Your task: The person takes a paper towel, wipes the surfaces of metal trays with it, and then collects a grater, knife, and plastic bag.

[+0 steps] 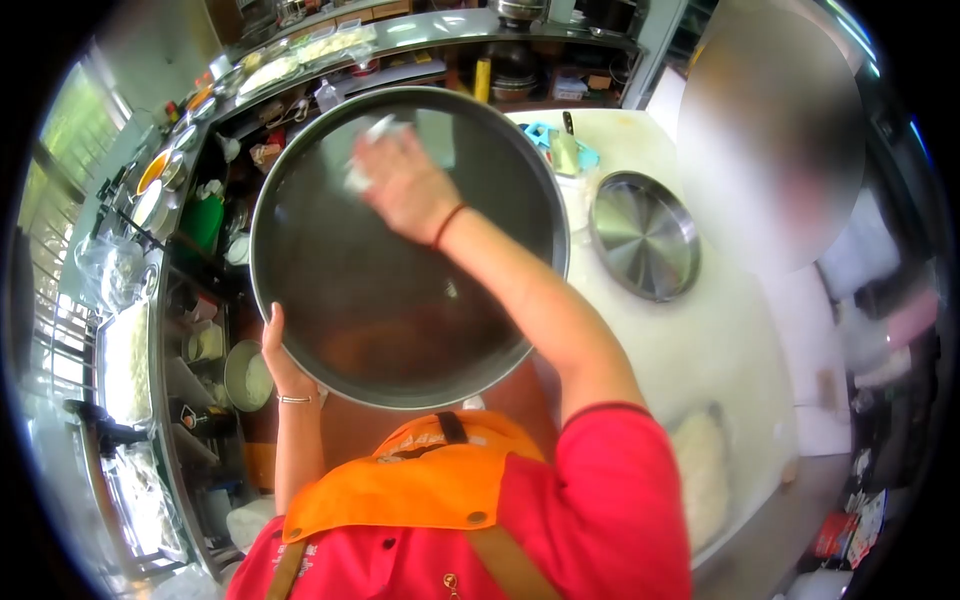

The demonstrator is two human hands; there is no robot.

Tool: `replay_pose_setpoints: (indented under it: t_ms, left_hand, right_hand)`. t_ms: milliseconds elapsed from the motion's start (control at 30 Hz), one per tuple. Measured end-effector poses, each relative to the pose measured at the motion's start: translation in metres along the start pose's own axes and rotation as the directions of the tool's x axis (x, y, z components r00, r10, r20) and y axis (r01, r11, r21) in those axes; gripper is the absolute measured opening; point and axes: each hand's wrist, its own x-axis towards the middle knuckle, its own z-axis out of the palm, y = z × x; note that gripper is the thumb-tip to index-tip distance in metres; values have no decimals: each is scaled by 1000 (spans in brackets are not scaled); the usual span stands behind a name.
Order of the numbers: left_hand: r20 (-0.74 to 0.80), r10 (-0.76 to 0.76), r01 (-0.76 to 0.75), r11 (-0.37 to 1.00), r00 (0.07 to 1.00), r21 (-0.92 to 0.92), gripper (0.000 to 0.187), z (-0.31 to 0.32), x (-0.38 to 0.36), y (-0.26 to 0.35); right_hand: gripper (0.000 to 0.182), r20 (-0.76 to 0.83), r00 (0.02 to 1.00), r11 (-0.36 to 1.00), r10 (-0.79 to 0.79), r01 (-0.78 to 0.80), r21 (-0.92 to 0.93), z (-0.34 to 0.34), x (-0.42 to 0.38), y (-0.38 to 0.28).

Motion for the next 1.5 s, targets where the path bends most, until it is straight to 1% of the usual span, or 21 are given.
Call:
replay_pose_setpoints:
  t_ms: [67, 167, 267, 300, 333, 433, 500, 533, 567, 600, 733, 800, 867, 967, 1067, 1133, 1200, 1267, 1333, 1467, 1500]
  left_hand:
    - [0, -1, 1, 998, 1000, -69, 38, 13, 9, -2]
    - [-51, 45, -48, 997, 998, -60, 36, 20, 36, -15]
    - [-71, 56, -59, 997, 996, -46, 34, 41, 62, -23]
    - [-76, 46, -49, 998, 996, -49, 34, 41, 70, -27]
    - [-79, 35, -39, 998, 996, -50, 34, 37, 80, -31]
    - [-85, 51, -54, 998, 995, -35, 33, 44, 100, -36]
    - [-66, 51, -54, 998, 997, -31, 32, 52, 115, -37]
    - [-48, 38, -40, 999, 998, -31, 32, 53, 123, -36]
    - [-30, 25, -26, 999, 999, -28, 31, 53, 131, -34]
    - [-28, 26, -27, 999, 999, -22, 31, 55, 141, -33]
    - [-23, -12, 11, 1000, 1000, -13, 31, 68, 186, -26]
    - [-4, -47, 46, 998, 999, -36, 31, 75, 211, -27]
    - [48, -79, 81, 995, 996, -58, 31, 76, 241, -27]
    - [135, -105, 112, 993, 985, -43, 31, 80, 270, -26]
    - [148, -143, 156, 985, 979, -74, 31, 78, 289, -24]
    - [188, -172, 191, 978, 967, -85, 29, 76, 298, -21]
    - [228, -197, 223, 970, 954, -98, 28, 74, 302, -14]
    - [176, -157, 173, 982, 972, -78, 26, 82, 301, -8]
    - [169, -106, 120, 990, 980, -74, 24, 84, 307, -7]
    - [152, -97, 111, 990, 984, -85, 31, 80, 327, -12]
    - [155, -80, 96, 991, 985, -96, 31, 81, 331, -14]
  right_hand:
    - [61, -67, 986, 980, 151, -158, -123, 14, -16, 82]
    - [65, 182, 923, 909, 339, -371, 188, 13, -36, 61]
    - [93, 253, 967, 797, 32, -178, 577, 6, -61, -35]
    - [87, 456, 887, 770, -80, -235, 593, 3, -68, -53]
    - [77, 310, 927, 800, -213, -16, 599, 12, -81, -58]
    - [63, 204, 965, 864, -164, 40, 502, 44, -75, 6]
    - [61, 91, 994, 931, 67, -95, 353, 57, -64, 80]
    - [56, 215, 953, 943, 215, -260, 209, 62, -64, 116]
    - [50, 60, 977, 978, 203, -205, 28, 77, -74, 151]
    - [46, 118, 937, 944, 328, -322, -69, 72, -74, 164]
    - [45, 48, 836, 830, 546, -548, 105, 80, -54, 124]
    - [43, 158, 835, 797, 526, -550, 251, 67, -26, 60]
    - [35, 104, 941, 903, 323, -339, 262, 84, -26, 11]
    - [11, 89, 988, 958, 129, -147, 245, 107, -24, 1]
    - [9, 52, 951, 944, 305, -310, 118, 118, -22, 86]
    - [8, 43, 808, 809, 587, -587, -17, 101, -13, 157]
    - [15, -44, 855, 837, 516, -515, -185, 91, -29, 235]
    - [18, 72, 899, 852, 432, -381, -358, 73, -31, 254]
    - [19, 228, 765, 759, 603, -462, -458, 79, -34, 241]
    - [24, 344, 769, 832, 539, -548, -80, 101, -58, 154]
    - [17, 324, 856, 899, 404, -437, 34, 108, -44, 116]
